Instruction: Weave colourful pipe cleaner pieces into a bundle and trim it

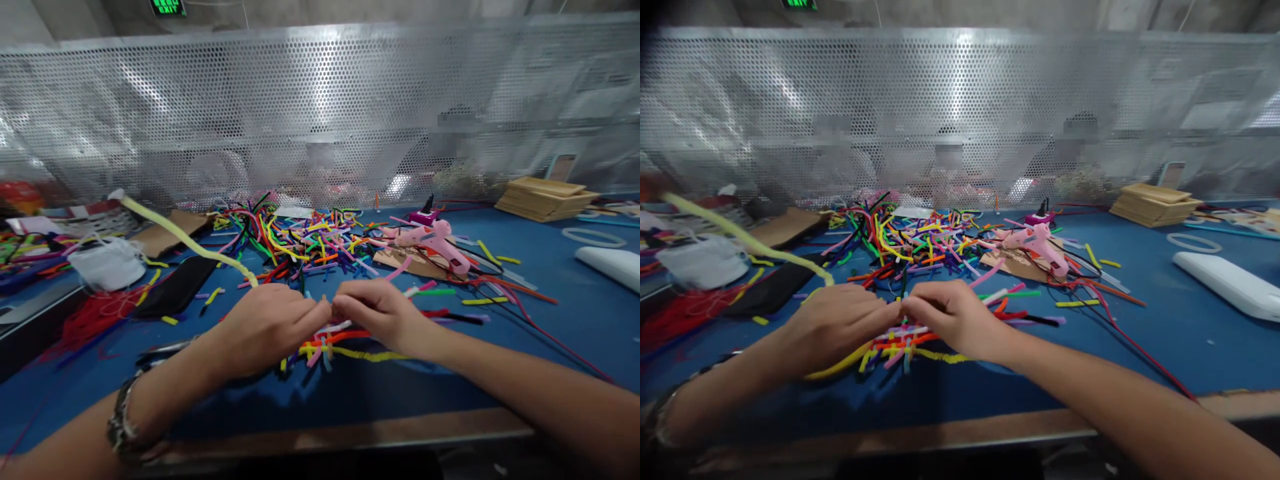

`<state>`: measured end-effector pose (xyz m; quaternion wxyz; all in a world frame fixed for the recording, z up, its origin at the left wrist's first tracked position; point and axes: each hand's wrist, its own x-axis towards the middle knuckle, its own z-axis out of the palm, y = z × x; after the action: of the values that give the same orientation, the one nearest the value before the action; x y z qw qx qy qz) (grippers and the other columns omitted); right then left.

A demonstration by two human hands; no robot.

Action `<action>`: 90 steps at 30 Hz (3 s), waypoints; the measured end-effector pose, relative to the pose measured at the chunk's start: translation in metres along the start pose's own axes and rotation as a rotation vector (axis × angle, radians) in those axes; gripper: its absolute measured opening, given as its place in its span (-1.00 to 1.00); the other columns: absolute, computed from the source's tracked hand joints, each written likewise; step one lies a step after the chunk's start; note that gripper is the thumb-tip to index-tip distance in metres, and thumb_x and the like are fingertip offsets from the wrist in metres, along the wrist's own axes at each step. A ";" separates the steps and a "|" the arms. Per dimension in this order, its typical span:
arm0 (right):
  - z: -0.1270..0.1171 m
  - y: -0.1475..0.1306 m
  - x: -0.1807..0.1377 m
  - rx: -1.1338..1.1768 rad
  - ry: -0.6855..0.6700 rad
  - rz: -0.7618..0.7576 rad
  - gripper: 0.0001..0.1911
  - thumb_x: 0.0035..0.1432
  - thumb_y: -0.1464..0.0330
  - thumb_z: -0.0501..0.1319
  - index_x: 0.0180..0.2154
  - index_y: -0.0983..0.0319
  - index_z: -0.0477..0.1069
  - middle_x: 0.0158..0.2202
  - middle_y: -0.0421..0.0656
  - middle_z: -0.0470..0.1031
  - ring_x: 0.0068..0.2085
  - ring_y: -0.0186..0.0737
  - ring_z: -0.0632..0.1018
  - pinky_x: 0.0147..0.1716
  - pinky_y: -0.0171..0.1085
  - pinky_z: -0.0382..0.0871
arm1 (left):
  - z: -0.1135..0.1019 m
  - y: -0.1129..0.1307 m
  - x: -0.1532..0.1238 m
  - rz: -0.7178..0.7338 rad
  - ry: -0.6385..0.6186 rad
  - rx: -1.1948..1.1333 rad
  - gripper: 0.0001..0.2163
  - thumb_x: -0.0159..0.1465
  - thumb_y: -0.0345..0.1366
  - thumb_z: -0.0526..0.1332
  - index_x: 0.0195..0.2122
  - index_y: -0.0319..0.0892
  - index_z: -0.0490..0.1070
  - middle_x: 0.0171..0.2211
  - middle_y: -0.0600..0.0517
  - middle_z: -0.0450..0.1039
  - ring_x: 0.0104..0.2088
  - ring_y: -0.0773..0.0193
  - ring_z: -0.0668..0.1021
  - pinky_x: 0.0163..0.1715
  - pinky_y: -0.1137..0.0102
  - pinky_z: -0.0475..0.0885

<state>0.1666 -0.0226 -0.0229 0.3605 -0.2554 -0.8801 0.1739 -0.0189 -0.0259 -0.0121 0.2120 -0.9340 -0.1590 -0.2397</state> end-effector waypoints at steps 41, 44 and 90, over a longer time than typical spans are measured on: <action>-0.019 0.000 -0.002 -0.762 0.059 -0.495 -0.71 0.24 0.39 -0.12 -0.34 0.24 0.35 -0.65 -0.28 0.31 -0.61 -0.43 0.23 -0.61 -0.36 -0.03 | 0.001 -0.001 0.002 -0.267 -0.090 -0.456 -0.69 0.28 -0.34 -0.09 -0.61 -0.23 0.16 -0.69 0.19 0.01 -0.67 0.50 0.10 -0.67 0.56 0.00; -0.023 -0.004 -0.003 -0.942 0.155 -0.607 -0.70 0.24 0.43 -0.10 -0.37 0.24 0.37 -0.65 -0.28 0.33 -0.59 -0.42 0.26 -0.59 -0.35 0.01 | -0.002 0.001 0.006 -0.391 -0.110 -0.672 -0.70 0.27 -0.29 -0.08 -0.61 -0.22 0.13 -0.67 0.19 -0.01 -0.64 0.50 0.10 -0.66 0.58 0.02; 0.010 -0.009 -0.003 0.760 -0.115 0.400 -0.68 0.06 0.27 0.02 -0.64 0.22 0.01 -0.68 -0.36 -0.07 -0.64 -0.48 -0.02 -0.69 -0.41 -0.13 | 0.001 -0.001 -0.002 0.018 0.049 0.077 -0.69 0.31 -0.40 -0.15 -0.45 -0.22 0.33 -0.69 0.15 0.27 -0.68 0.42 0.24 -0.66 0.45 0.02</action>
<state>0.1584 -0.0332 -0.0273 0.3385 -0.2598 -0.7054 0.5660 -0.0205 -0.0249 -0.0134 0.2539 -0.9203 -0.1543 -0.2544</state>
